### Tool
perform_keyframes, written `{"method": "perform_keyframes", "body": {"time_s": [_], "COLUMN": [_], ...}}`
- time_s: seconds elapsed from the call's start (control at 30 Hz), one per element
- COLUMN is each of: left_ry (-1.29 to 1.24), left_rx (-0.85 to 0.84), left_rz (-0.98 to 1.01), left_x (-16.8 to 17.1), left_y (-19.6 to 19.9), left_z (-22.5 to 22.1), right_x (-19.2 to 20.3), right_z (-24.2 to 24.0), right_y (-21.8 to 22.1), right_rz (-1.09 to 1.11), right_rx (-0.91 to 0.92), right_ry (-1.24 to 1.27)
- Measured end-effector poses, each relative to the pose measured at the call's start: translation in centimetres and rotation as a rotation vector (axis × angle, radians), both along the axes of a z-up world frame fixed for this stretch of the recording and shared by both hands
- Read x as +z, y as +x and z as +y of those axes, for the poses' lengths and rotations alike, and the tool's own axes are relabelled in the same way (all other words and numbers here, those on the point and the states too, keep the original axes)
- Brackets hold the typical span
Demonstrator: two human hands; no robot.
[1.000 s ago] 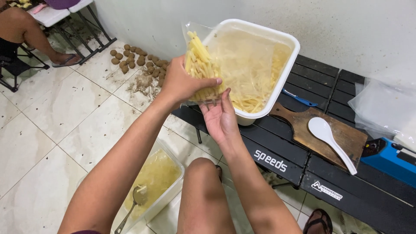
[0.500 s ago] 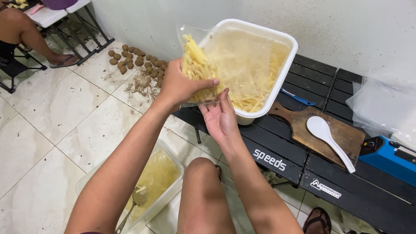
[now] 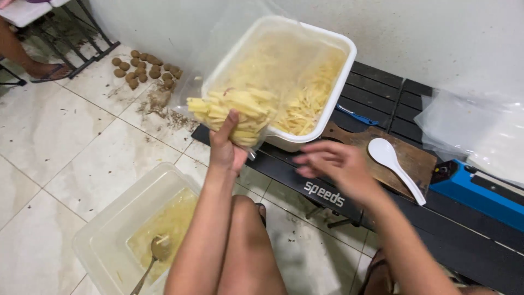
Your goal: Filling clear plastic bags with sliced bamboo shoots from a large container using a plastic spoon and hands.
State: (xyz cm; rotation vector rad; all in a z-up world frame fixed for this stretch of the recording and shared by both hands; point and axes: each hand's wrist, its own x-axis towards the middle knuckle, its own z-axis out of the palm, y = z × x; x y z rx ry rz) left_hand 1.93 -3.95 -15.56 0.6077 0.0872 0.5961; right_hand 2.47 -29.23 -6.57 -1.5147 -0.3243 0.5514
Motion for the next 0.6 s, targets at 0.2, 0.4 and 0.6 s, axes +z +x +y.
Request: {"method": "perform_keyframes", "body": {"time_s": [0.2, 0.4, 0.6], "left_ry": [-0.169, -0.350, -0.302], "left_rx": [-0.308, -0.713, -0.893], "left_rz": [-0.254, -0.423, -0.401], "left_x": [-0.5, -3.3, -5.6], "left_y": [0.2, 1.0, 0.6], "left_z": [-6.6, -13.5, -17.9], "right_x": [-0.9, -4.1, -6.5], "right_z": [-12.3, -17.1, -18.7], "right_y": [2.4, 3.2, 4.4], "right_rz": [-0.660, -0.716, -0.621], "right_rx": [-0.267, -0.288, -0.266], "right_ry": [-0.944, -1.465, -1.521]}}
